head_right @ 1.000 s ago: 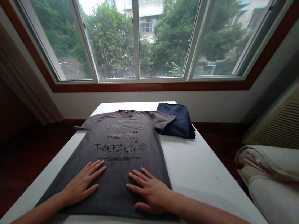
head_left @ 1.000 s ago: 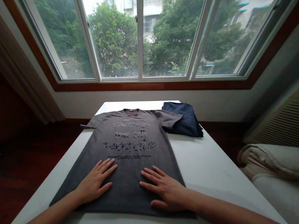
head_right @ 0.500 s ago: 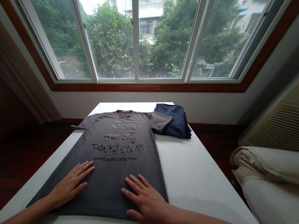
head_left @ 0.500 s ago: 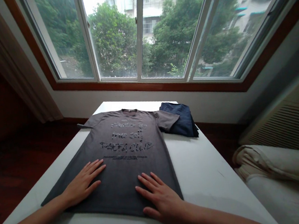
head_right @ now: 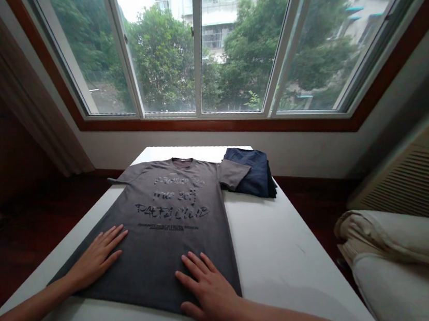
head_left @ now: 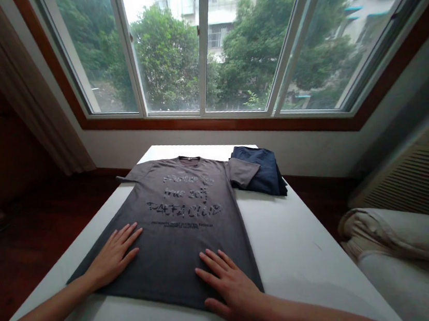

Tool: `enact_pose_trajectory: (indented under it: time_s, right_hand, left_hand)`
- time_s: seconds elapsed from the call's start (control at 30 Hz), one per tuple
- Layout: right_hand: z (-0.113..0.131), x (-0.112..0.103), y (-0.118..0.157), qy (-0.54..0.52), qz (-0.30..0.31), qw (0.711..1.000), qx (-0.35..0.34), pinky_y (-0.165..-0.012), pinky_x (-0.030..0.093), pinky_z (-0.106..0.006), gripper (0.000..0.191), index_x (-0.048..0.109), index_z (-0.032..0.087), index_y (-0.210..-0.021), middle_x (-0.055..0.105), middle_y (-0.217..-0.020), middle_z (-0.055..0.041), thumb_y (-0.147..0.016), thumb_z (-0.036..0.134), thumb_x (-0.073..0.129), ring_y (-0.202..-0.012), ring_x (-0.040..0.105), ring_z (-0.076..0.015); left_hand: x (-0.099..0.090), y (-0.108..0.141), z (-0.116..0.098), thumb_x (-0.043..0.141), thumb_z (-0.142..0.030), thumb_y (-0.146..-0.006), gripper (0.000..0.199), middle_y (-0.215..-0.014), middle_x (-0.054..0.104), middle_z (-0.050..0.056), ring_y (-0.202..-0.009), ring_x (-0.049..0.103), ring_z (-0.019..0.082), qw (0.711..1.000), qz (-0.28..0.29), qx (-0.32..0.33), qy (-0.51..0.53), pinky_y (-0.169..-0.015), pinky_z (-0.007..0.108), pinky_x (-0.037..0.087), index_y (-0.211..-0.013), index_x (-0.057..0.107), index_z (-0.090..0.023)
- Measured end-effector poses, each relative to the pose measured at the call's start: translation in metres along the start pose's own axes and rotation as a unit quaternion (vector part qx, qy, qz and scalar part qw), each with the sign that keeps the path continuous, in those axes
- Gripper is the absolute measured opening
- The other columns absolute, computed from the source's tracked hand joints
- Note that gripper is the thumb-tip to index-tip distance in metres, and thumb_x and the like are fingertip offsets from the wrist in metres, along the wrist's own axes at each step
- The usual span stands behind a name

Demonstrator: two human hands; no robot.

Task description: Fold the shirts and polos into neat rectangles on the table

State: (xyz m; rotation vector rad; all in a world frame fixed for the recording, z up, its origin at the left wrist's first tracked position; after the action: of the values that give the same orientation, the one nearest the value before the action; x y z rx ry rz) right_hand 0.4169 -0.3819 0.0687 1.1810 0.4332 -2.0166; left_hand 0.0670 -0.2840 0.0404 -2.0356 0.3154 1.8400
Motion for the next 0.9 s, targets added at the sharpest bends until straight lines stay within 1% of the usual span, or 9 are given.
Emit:
enact_pose_trajectory:
  time_s: [0.13,0.2,0.27,0.4,0.57,0.67,0.77,0.83,0.9]
  right_hand:
    - [-0.012,-0.014,-0.012,0.014,-0.049,0.999,0.003,-0.128,0.025,-0.053,0.057,0.054,0.031,-0.153,0.037,-0.168,-0.0067,-0.1,0.052,0.059,-0.155,0.032,-0.0308]
    - [-0.03,-0.029,-0.022,0.036,-0.098,0.994,0.026,-0.124,0.034,-0.049,0.045,0.065,0.026,-0.141,0.05,-0.159,-0.0094,-0.101,0.046,0.06,-0.147,0.045,-0.0298]
    - [-0.054,-0.045,-0.035,0.063,-0.138,0.987,0.042,-0.121,0.038,-0.048,0.038,0.07,0.023,-0.133,0.057,-0.152,-0.0114,-0.1,0.041,0.061,-0.141,0.051,-0.0295]
    - [-0.099,-0.069,-0.067,0.114,-0.163,0.979,0.042,-0.123,0.036,-0.049,0.042,0.068,0.021,-0.137,0.054,-0.154,-0.0141,-0.099,0.037,0.063,-0.145,0.047,-0.0311]
    - [-0.143,-0.086,-0.112,0.137,-0.17,0.972,0.087,-0.125,0.032,-0.053,0.052,0.059,0.021,-0.148,0.042,-0.163,-0.0162,-0.1,0.042,0.062,-0.152,0.037,-0.0338]
    - [-0.158,-0.088,-0.132,0.133,-0.176,0.969,0.108,-0.126,0.029,-0.053,0.054,0.056,0.022,-0.151,0.041,-0.164,-0.0146,-0.102,0.045,0.059,-0.153,0.036,-0.0333]
    - [-0.169,-0.086,-0.136,0.128,-0.186,0.968,0.114,-0.126,0.026,-0.055,0.055,0.054,0.023,-0.153,0.041,-0.165,-0.0135,-0.103,0.048,0.056,-0.154,0.034,-0.0328]
    - [-0.173,-0.084,-0.132,0.127,-0.186,0.967,0.115,-0.127,0.025,-0.055,0.056,0.053,0.024,-0.154,0.04,-0.165,-0.0131,-0.104,0.048,0.055,-0.155,0.032,-0.0322]
    - [-0.174,-0.082,-0.125,0.126,-0.182,0.968,0.118,-0.127,0.023,-0.055,0.056,0.052,0.024,-0.155,0.039,-0.166,-0.0124,-0.104,0.048,0.054,-0.156,0.03,-0.0313]
  left_hand:
    - [0.002,0.002,0.004,0.04,-0.057,-0.107,0.062,-0.172,0.028,0.004,-0.157,0.03,0.031,1.0,-0.001,-0.018,-0.005,-0.126,0.06,0.022,-0.165,0.03,-0.038]
    - [0.0,-0.003,0.003,0.04,-0.056,-0.107,0.061,-0.171,0.031,0.006,-0.156,0.032,0.031,1.0,-0.007,-0.025,-0.002,-0.125,0.062,0.024,-0.165,0.033,-0.036]
    - [-0.003,-0.015,-0.001,0.04,-0.056,-0.107,0.061,-0.17,0.033,0.007,-0.155,0.033,0.031,1.0,-0.017,-0.017,0.007,-0.126,0.061,0.024,-0.164,0.037,-0.033]
    - [-0.007,-0.058,-0.025,0.042,-0.056,-0.107,0.058,-0.171,0.032,0.007,-0.156,0.031,0.03,0.998,-0.021,0.035,0.039,-0.127,0.057,0.022,-0.159,0.045,-0.031]
    - [0.005,-0.131,-0.044,0.046,-0.055,-0.105,0.056,-0.169,0.034,0.008,-0.155,0.031,0.033,0.994,-0.009,0.079,0.072,-0.127,0.058,0.023,-0.155,0.051,-0.03]
    - [0.014,-0.177,-0.039,0.048,-0.054,-0.104,0.055,-0.165,0.042,0.01,-0.151,0.036,0.032,0.991,-0.008,0.098,0.089,-0.125,0.056,0.027,-0.151,0.056,-0.027]
    - [0.019,-0.212,-0.028,0.049,-0.052,-0.104,0.053,-0.159,0.05,0.012,-0.146,0.043,0.03,0.987,-0.015,0.116,0.109,-0.125,0.05,0.03,-0.147,0.06,-0.023]
    - [0.023,-0.223,-0.021,0.049,-0.051,-0.104,0.054,-0.158,0.051,0.012,-0.146,0.044,0.029,0.986,-0.022,0.118,0.117,-0.124,0.048,0.031,-0.147,0.06,-0.022]
    - [0.027,-0.223,-0.015,0.048,-0.052,-0.104,0.055,-0.159,0.049,0.012,-0.147,0.042,0.028,0.987,-0.024,0.11,0.118,-0.125,0.049,0.029,-0.149,0.058,-0.023]
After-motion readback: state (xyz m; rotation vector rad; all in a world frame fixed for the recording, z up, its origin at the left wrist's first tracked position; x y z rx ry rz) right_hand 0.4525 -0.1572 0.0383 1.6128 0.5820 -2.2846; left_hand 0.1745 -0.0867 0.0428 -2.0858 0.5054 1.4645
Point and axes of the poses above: each hand's wrist, its own y-axis away from the middle knuckle, its own x-axis out of the palm, z = x × y, the point moved 9 cm from there along -y, towards the middle knuckle
